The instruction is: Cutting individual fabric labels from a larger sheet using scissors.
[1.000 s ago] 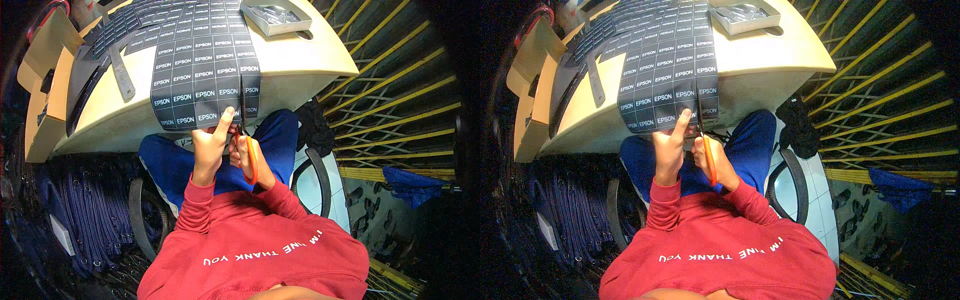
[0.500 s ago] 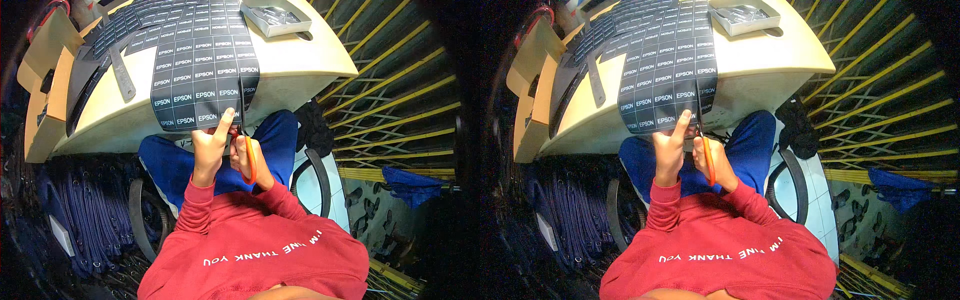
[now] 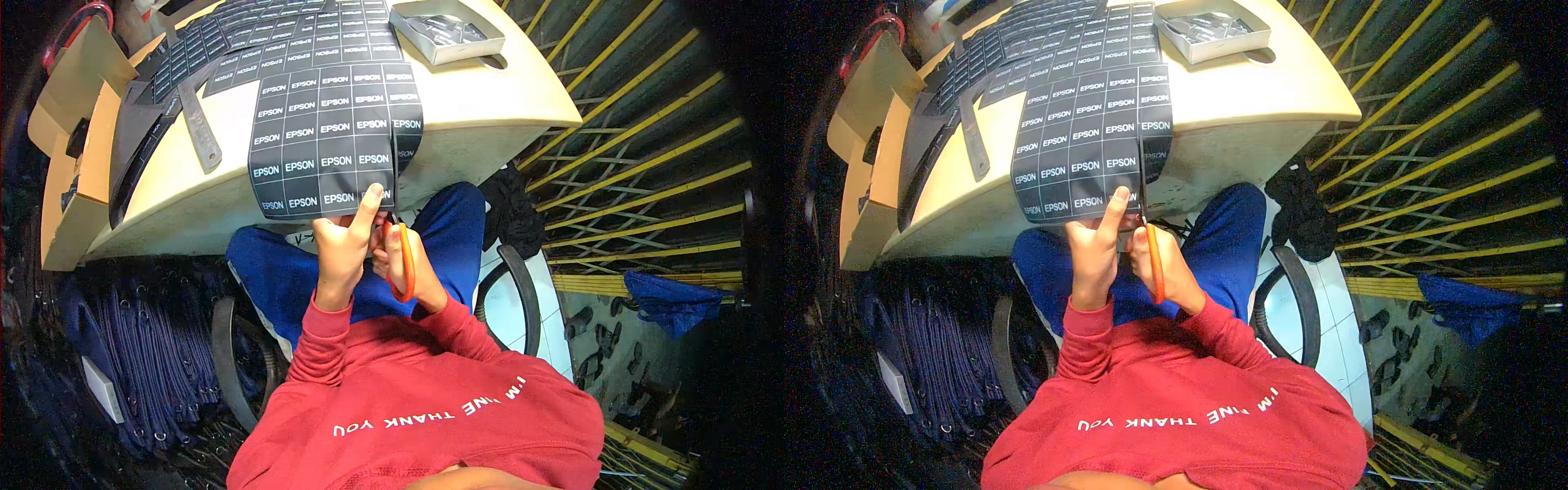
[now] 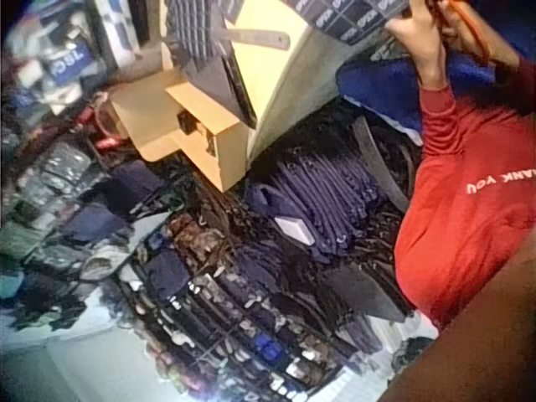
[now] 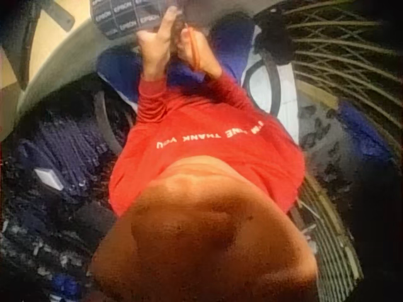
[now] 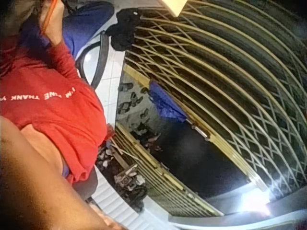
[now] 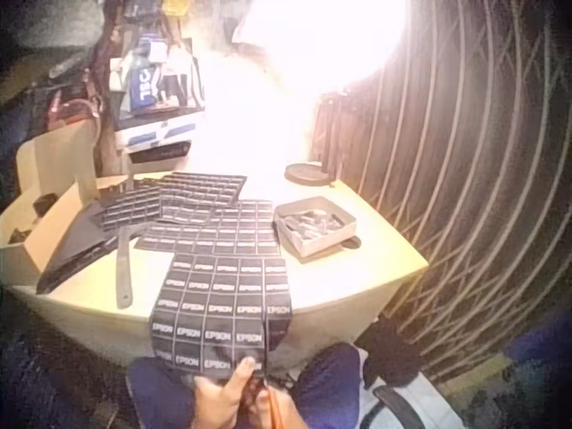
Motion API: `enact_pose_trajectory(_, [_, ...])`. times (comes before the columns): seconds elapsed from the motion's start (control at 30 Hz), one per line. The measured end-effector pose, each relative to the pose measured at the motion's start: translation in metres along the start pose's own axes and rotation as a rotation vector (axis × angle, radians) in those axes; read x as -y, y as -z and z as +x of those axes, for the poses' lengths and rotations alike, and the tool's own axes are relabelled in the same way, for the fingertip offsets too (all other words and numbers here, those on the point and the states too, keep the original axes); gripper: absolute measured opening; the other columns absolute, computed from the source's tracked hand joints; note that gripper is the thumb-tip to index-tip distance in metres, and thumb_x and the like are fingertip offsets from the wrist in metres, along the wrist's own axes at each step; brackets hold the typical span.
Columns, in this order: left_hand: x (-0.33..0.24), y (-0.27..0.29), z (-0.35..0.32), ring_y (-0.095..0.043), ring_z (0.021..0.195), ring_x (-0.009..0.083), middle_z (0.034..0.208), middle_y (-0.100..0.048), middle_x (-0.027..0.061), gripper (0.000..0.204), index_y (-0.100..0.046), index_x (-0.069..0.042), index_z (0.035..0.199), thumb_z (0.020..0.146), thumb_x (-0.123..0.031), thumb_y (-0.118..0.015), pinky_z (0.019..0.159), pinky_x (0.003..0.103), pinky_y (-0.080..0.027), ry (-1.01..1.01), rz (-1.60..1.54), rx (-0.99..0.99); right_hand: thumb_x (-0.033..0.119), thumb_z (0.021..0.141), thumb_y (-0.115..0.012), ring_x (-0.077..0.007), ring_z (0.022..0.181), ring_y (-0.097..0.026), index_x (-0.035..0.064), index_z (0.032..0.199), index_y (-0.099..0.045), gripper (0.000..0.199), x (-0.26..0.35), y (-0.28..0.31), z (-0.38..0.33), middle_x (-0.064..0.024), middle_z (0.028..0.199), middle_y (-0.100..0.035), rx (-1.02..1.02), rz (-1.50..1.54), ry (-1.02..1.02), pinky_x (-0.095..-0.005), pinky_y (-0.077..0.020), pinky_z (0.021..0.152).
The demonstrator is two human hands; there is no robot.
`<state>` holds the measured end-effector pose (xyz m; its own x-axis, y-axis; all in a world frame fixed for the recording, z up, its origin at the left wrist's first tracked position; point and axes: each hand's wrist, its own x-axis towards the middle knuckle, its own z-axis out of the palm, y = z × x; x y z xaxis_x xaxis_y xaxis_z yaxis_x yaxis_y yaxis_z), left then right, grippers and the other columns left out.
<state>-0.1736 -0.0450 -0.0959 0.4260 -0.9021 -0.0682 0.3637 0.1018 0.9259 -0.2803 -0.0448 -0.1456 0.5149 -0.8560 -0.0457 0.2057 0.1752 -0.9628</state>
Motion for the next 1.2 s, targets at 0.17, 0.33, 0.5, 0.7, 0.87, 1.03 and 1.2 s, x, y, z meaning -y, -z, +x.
enact_pose_trajectory(0.17, [0.004,-0.005,-0.009,-0.059,0.061,0.0085,0.079,-0.063,0.0025,0.020,-0.058,-0.002,0.095,0.080,-0.006,-0.071,0.055,0.023,-0.049,-0.106,-0.067,-0.013,0.064,0.091,-0.031,-0.0078,0.054,-0.044,-0.0020,0.092,-0.053,0.069,0.002,0.007,0.006,-0.0022,0.066,-0.049,-0.033,-0.125,0.069,-0.0239,-0.0352,0.046])
enact_pose_trajectory(0.33, [0.015,0.004,-0.012,-0.059,0.088,0.0119,0.102,-0.060,0.0046,0.035,-0.052,-0.004,0.113,0.082,-0.005,-0.068,0.073,0.025,-0.050,-0.046,-0.007,0.071,0.068,0.089,-0.029,-0.0091,0.054,-0.043,0.0008,0.080,-0.049,0.070,-0.002,0.014,0.008,-0.0008,0.061,-0.046,-0.049,-0.189,0.067,-0.0261,-0.0343,0.046])
enact_pose_trajectory(0.5, [0.014,-0.002,-0.013,-0.059,0.076,0.0097,0.093,-0.061,0.0039,0.029,-0.055,-0.003,0.106,0.081,-0.006,-0.069,0.064,0.023,-0.049,-0.098,-0.039,0.035,0.069,0.088,-0.028,-0.0092,0.052,-0.042,0.0009,0.075,-0.049,0.072,-0.004,0.016,0.007,-0.0011,0.057,-0.044,-0.063,-0.218,0.062,-0.0268,-0.0341,0.045])
enact_pose_trajectory(0.7, [0.013,0.001,-0.015,-0.058,0.072,0.0079,0.091,-0.062,0.0029,0.026,-0.056,-0.004,0.104,0.082,-0.006,-0.069,0.058,0.021,-0.048,-0.033,-0.033,0.050,0.066,0.090,-0.027,-0.0100,0.049,-0.043,0.0011,0.069,-0.049,0.072,-0.006,0.016,0.008,-0.0015,0.053,-0.043,-0.093,-0.239,0.054,-0.0278,-0.0349,0.044])
enact_pose_trajectory(0.87, [0.006,-0.001,-0.017,-0.058,0.080,0.0082,0.098,-0.060,0.0021,0.031,-0.053,-0.006,0.111,0.083,-0.005,-0.067,0.062,0.022,-0.047,0.037,-0.017,0.058,0.066,0.091,-0.026,-0.0106,0.048,-0.046,0.0004,0.068,-0.051,0.073,0.001,0.014,0.006,-0.0023,0.053,-0.045,-0.100,-0.269,0.034,-0.0271,-0.0357,0.043])
enact_pose_trajectory(1.03, [0.008,0.001,-0.017,-0.059,0.086,0.0106,0.102,-0.060,0.0031,0.034,-0.052,-0.006,0.113,0.083,-0.004,-0.067,0.070,0.024,-0.049,-0.019,-0.024,0.064,0.065,0.091,-0.026,-0.0116,0.046,-0.048,-0.0005,0.068,-0.052,0.074,0.003,0.013,0.005,-0.0031,0.052,-0.046,-0.114,-0.282,0.013,-0.0278,-0.0367,0.042])
enact_pose_trajectory(1.2, [0.008,0.002,-0.018,-0.059,0.084,0.0099,0.101,-0.060,0.0031,0.034,-0.052,-0.005,0.113,0.083,-0.003,-0.067,0.067,0.023,-0.048,0.024,-0.029,0.058,0.065,0.091,-0.026,-0.0117,0.043,-0.047,-0.0003,0.066,-0.052,0.075,0.005,0.010,0.006,-0.0027,0.049,-0.045,-0.147,-0.285,0.036,-0.0273,-0.0358,0.040])
